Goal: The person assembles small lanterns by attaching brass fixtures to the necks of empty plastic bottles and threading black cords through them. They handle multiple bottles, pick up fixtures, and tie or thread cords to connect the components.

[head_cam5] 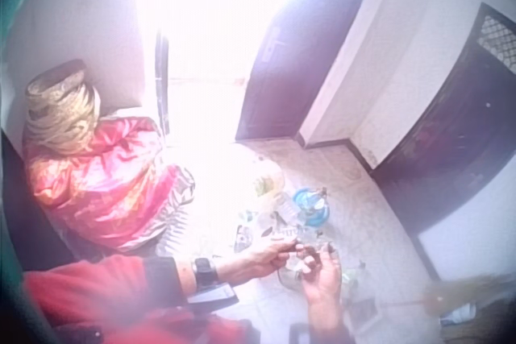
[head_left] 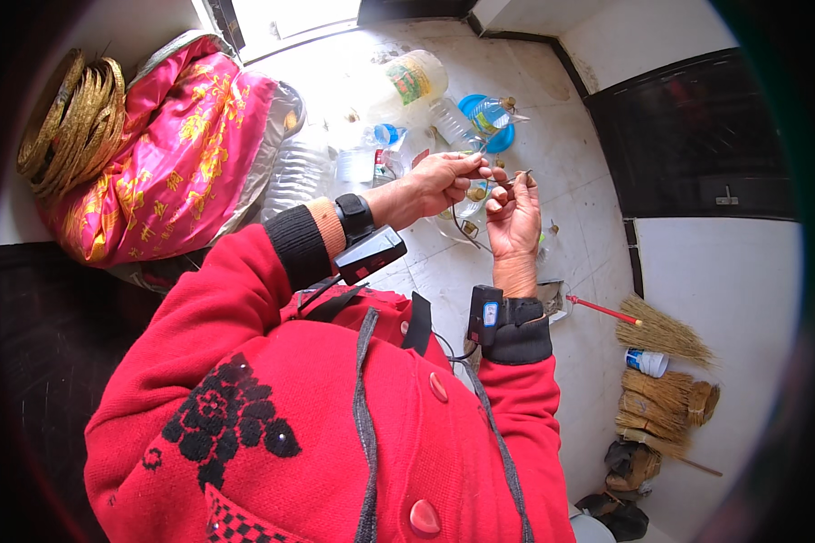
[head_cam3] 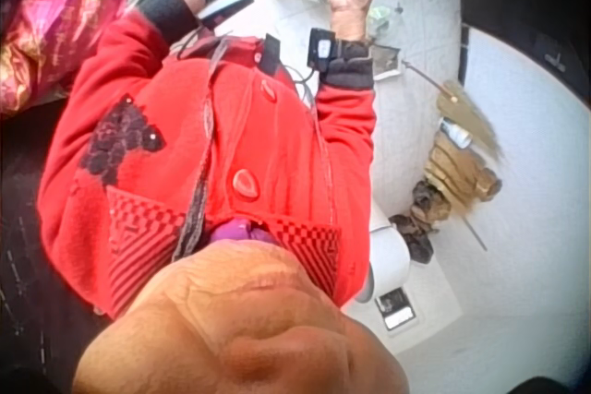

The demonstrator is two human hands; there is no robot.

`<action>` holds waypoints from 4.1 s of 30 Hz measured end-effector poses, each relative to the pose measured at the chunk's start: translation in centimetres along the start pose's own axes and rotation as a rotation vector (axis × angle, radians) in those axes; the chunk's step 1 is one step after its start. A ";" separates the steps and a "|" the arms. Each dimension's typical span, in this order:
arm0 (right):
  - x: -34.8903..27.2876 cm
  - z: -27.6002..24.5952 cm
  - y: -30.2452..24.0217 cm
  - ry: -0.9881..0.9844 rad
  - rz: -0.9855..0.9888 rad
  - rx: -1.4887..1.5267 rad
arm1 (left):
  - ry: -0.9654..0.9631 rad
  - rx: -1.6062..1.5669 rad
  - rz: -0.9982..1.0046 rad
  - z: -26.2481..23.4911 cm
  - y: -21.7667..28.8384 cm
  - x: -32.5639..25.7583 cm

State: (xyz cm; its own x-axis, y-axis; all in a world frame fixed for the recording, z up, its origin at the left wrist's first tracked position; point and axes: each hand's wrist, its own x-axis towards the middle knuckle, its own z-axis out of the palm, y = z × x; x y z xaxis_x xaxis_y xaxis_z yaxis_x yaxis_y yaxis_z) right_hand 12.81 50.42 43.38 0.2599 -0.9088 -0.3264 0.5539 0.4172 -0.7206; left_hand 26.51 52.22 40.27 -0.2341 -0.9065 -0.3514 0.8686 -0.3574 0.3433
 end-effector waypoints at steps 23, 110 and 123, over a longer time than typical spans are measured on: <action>0.7 -0.5 -1.6 -0.009 0.206 -0.362 | -0.137 0.579 0.056 0.4 2.1 -0.7; -0.6 2.3 -3.8 -0.064 -0.219 -0.911 | -0.228 0.516 0.364 1.2 0.8 -0.7; -1.0 1.8 -3.9 -0.202 -0.139 -0.862 | -0.229 0.776 0.264 1.4 2.0 -1.2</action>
State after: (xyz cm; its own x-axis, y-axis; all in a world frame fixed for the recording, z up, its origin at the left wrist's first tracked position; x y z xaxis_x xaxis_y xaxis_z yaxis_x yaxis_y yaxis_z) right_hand 11.84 49.71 47.63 0.4145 -0.8982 -0.1462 -0.1744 0.0793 -0.9815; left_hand 27.92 52.22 42.61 -0.2212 -0.9750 -0.0202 0.3809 -0.1055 0.9186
